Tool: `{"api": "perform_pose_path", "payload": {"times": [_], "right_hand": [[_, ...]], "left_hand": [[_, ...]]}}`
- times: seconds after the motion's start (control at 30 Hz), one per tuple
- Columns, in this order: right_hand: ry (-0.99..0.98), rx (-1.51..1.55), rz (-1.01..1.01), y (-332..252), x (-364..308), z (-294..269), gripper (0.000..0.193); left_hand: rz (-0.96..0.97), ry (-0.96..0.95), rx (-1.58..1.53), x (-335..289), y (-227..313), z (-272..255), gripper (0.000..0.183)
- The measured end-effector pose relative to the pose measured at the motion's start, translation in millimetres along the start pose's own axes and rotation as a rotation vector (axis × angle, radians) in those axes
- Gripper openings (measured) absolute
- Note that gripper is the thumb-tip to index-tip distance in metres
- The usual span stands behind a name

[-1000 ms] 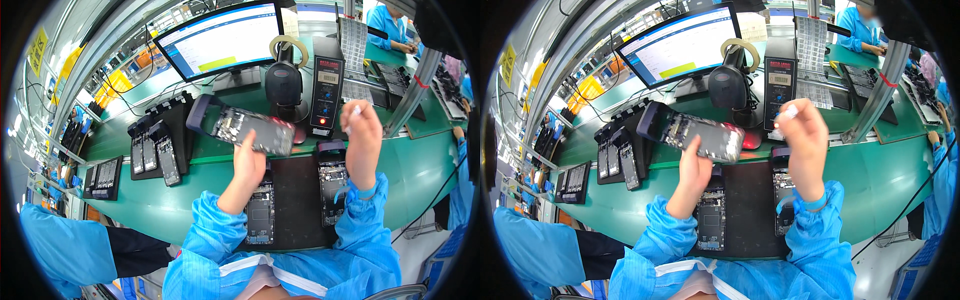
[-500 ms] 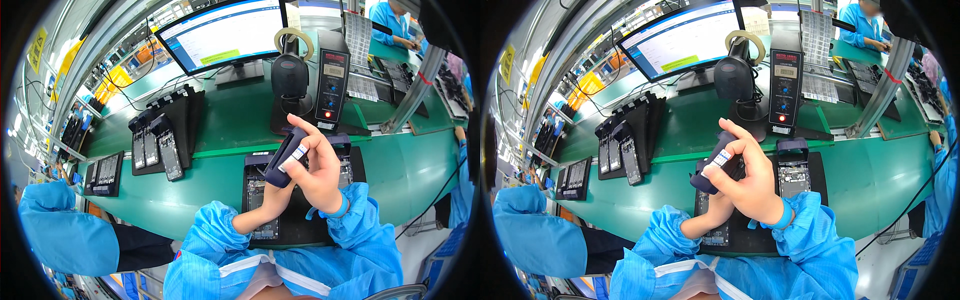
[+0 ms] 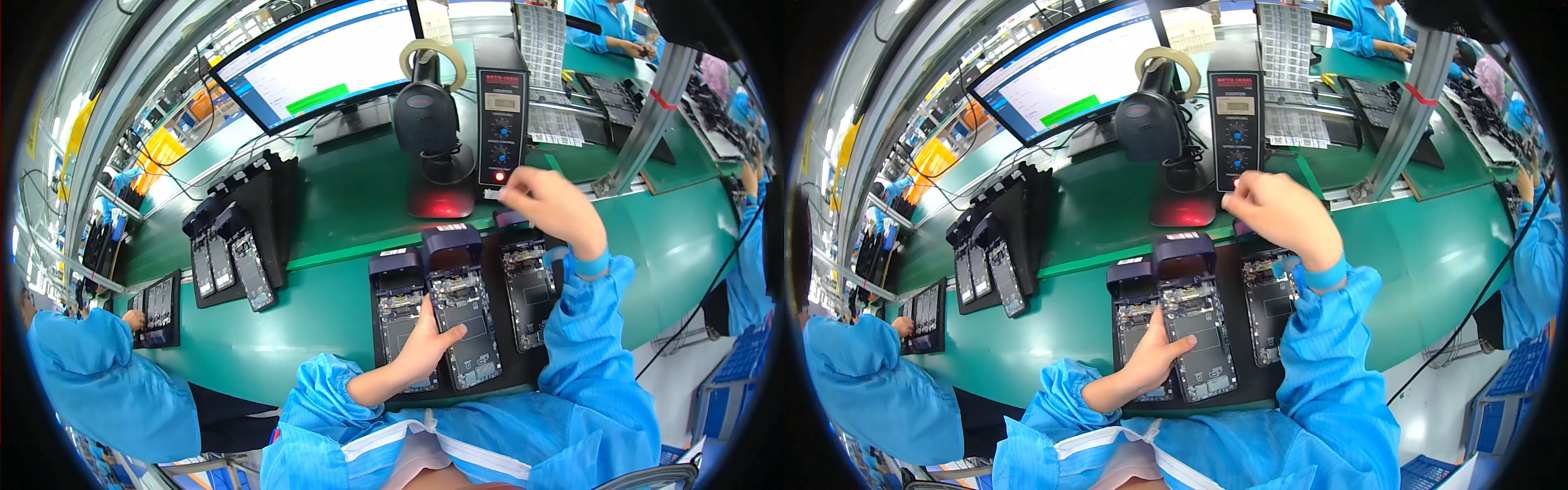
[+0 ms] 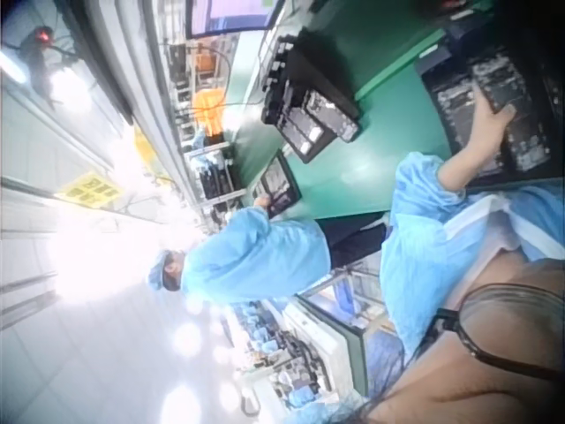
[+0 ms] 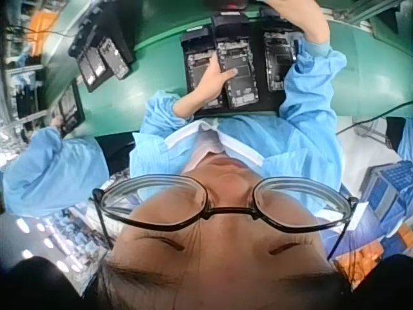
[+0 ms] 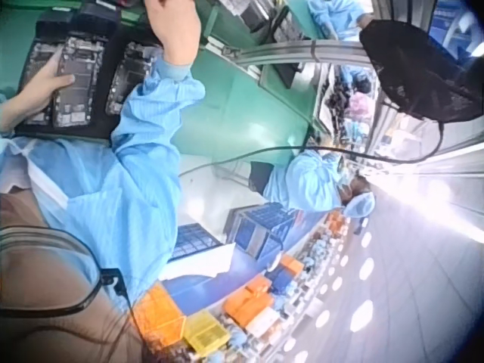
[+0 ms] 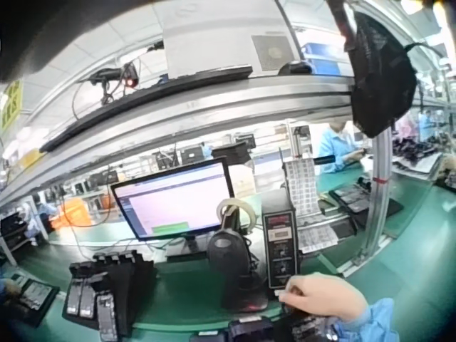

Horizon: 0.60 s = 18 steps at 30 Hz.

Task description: The person applies small white labels to the back of dark blue electronic device casings. They pick up a casing, apply a label, and place it into a black tray holding three units. The person repeats this process for multiple casings, occasionally using a barcode scanner to scan the labels.

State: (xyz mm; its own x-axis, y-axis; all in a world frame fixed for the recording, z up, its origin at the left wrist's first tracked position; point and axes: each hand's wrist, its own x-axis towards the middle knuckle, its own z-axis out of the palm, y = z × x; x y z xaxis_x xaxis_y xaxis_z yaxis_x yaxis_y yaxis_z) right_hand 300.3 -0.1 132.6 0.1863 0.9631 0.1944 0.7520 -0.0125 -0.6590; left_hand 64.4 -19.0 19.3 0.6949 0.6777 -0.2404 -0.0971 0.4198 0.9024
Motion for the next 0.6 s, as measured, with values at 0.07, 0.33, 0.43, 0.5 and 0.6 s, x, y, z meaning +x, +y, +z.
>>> {"api": "perform_pose_path", "payload": {"times": [0.07,0.33,0.43,0.5,0.6], "right_hand": [[-0.126,-0.144,-0.005,18,6,16,0.023],[-0.160,-0.419,-0.010,50,18,42,0.022],[-0.141,-0.313,-0.117,24,6,26,0.025],[-0.089,-0.235,-0.256,-10,-13,11,0.027],[-0.071,0.055,-0.494,-35,-29,-4,0.025]], "left_hand": [[-0.077,-0.016,-0.037,0,-6,-2,0.066],[0.307,-0.036,0.322,-8,14,3,0.090],[0.266,-0.086,0.369,-5,26,13,0.090],[0.035,-0.216,0.086,7,23,20,0.090],[-0.163,-0.252,-0.083,26,2,43,0.063]]}}
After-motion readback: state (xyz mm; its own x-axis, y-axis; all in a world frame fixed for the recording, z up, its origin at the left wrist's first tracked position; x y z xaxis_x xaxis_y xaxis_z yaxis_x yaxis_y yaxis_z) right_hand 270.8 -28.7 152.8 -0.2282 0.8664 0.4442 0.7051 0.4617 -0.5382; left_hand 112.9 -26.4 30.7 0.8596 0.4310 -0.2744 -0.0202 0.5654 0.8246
